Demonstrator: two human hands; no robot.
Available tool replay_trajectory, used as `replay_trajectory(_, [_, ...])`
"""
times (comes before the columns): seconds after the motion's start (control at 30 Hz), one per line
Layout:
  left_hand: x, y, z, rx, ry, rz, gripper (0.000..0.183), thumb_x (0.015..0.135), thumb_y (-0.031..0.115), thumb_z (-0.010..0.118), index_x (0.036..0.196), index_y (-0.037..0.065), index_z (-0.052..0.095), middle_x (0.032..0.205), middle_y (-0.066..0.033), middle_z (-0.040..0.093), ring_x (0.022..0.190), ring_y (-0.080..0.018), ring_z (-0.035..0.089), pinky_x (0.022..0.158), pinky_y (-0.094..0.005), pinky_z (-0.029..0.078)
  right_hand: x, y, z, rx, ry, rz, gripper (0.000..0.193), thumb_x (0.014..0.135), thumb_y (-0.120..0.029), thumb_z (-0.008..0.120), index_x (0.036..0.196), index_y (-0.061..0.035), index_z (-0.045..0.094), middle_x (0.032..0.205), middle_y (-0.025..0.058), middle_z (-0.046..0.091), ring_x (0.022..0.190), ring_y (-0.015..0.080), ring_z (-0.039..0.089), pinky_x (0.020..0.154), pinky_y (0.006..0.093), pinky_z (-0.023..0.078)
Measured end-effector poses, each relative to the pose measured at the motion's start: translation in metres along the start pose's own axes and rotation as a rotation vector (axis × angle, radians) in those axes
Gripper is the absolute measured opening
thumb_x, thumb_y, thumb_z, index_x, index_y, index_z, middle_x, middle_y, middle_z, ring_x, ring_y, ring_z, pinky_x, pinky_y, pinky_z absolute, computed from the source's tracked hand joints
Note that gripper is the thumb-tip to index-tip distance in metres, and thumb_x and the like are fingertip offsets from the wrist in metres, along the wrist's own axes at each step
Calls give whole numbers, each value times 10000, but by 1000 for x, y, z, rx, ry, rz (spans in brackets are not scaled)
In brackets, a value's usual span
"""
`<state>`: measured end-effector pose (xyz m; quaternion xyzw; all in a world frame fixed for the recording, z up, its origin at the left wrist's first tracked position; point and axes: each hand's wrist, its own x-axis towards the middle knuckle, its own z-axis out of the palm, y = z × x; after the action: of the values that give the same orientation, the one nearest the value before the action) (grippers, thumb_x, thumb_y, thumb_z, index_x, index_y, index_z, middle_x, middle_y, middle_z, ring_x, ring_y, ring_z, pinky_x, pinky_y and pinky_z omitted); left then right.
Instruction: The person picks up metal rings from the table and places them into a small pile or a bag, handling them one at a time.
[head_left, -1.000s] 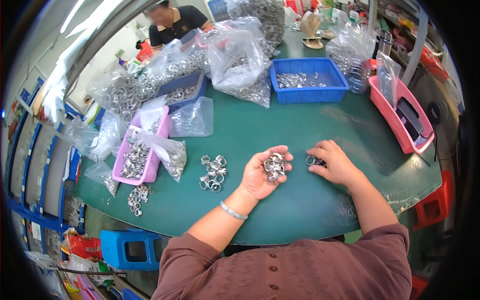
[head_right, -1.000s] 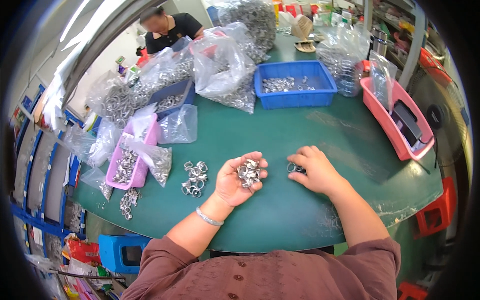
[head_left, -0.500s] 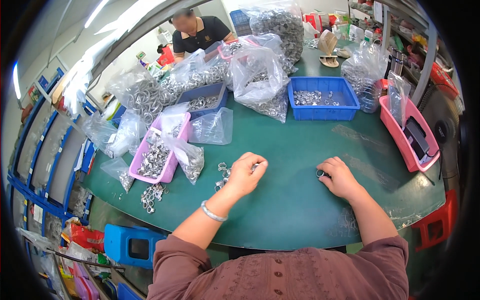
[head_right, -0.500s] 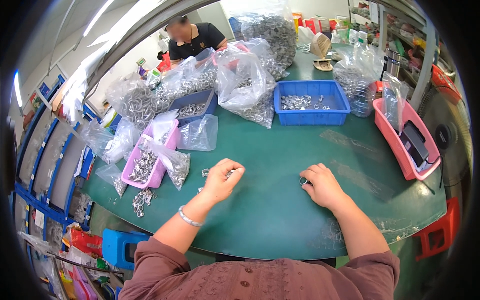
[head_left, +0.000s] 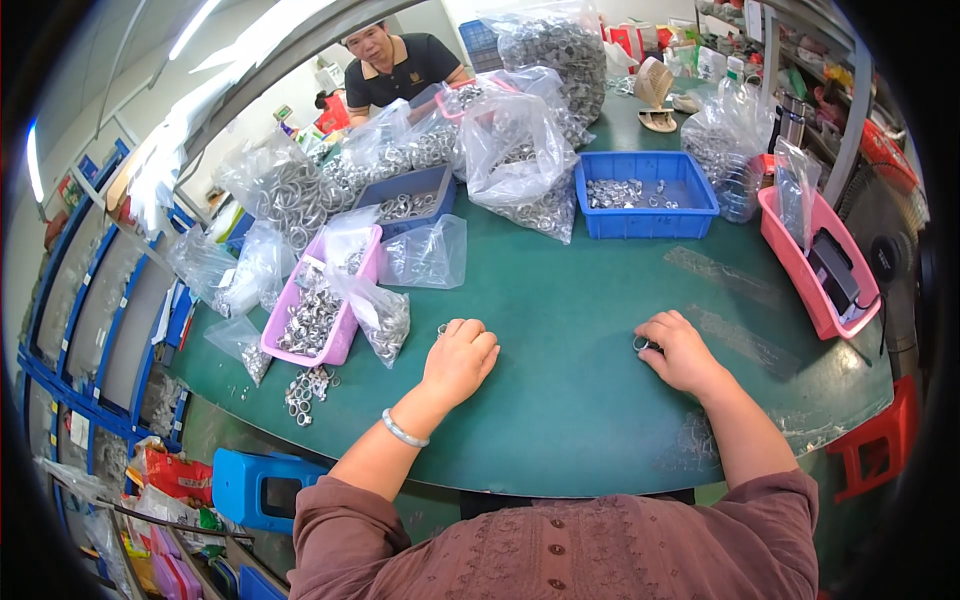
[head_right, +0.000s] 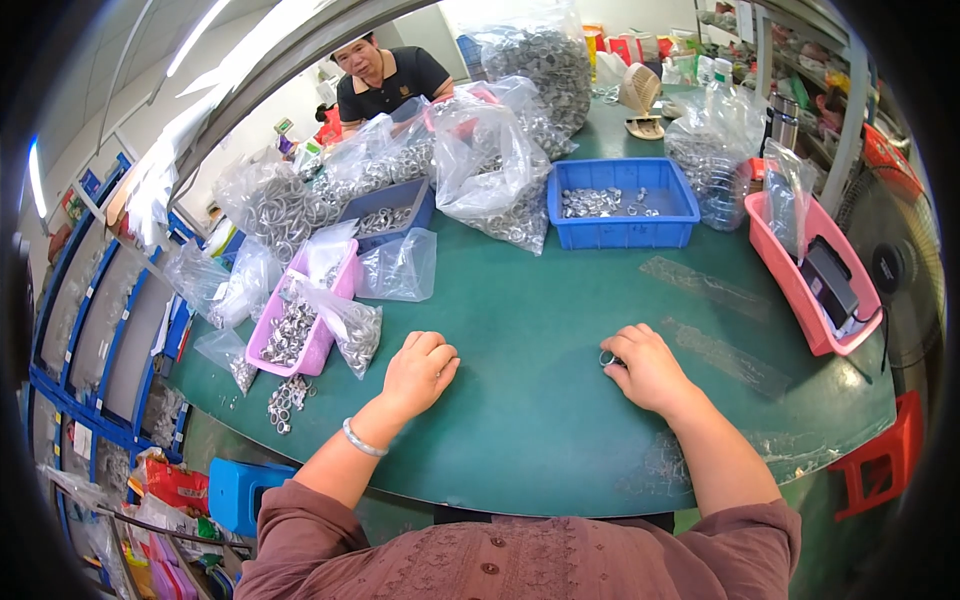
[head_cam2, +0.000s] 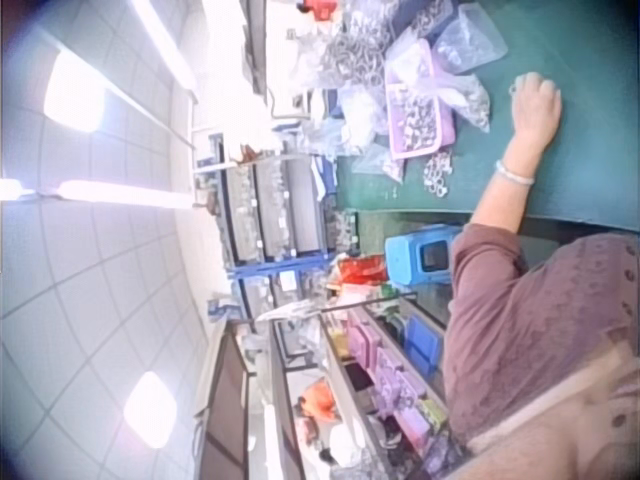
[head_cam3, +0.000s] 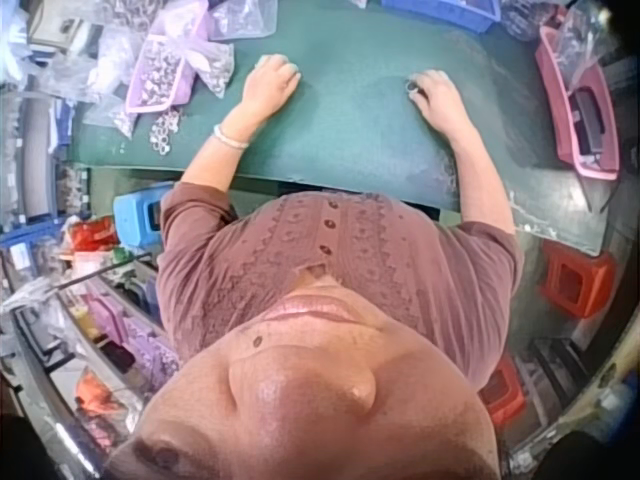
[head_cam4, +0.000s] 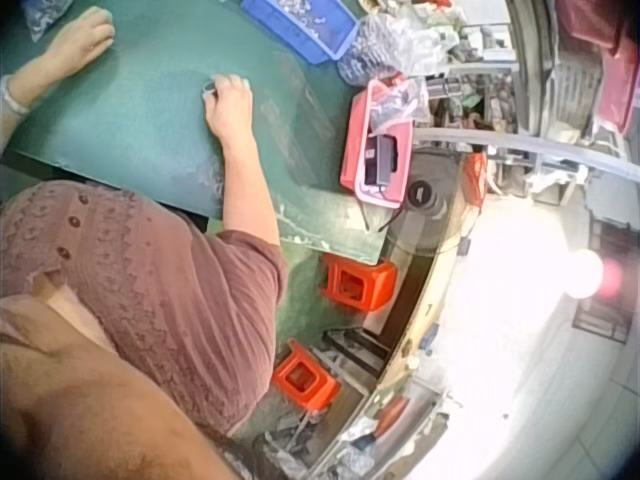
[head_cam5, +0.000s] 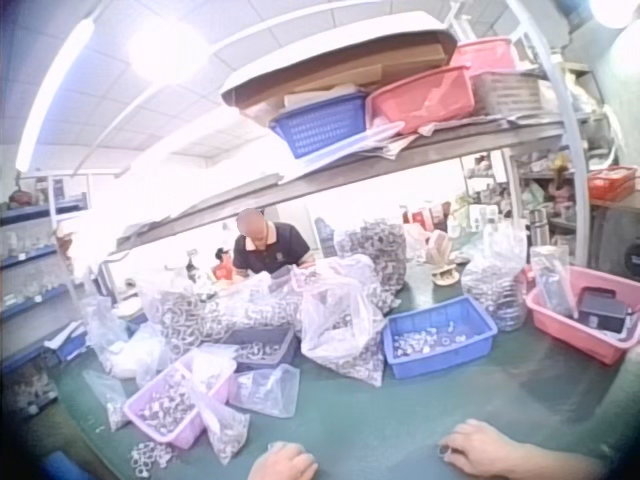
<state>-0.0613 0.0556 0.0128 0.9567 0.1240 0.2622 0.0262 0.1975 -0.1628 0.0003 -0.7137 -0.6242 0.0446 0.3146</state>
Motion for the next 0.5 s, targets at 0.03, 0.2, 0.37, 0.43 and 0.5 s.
replay_trajectory(0.03, [0,0,1,17,3,9,86,741,88,666,793,64,602,857,-65,542,833,-270,530,696,-371,469,0,0,0,5,0,-3,263,716,-60,676,971,-18,628,930,105,601,885,291,528,813,378,440])
replay_trajectory(0.2, [-5,-2,5,76,-9,44,105,720,84,671,791,62,597,861,-67,543,830,-268,529,713,-361,466,0,-1,-1,-17,0,-10,268,717,-66,675,976,-17,628,932,110,600,887,294,527,817,380,439])
replay_trajectory(0.37, [-6,-3,8,94,6,64,118,712,84,673,796,63,593,873,-72,542,836,-267,529,728,-358,464,0,-1,-1,-17,-6,0,275,717,-70,674,983,-16,626,933,113,599,892,295,528,819,381,439])
replay_trajectory(0.43, [-6,-3,8,103,3,61,121,709,83,674,799,63,594,878,-73,543,842,-267,530,737,-357,462,-1,-1,-1,-23,-9,1,277,717,-72,674,985,-17,626,933,113,599,895,294,528,819,380,439])
replay_trajectory(0.5, [-7,-3,8,107,4,61,122,708,82,674,799,63,595,879,-73,544,844,-268,531,739,-357,462,-1,-1,-1,-21,-6,-3,276,717,-71,674,984,-17,626,933,113,600,897,294,528,818,380,439])
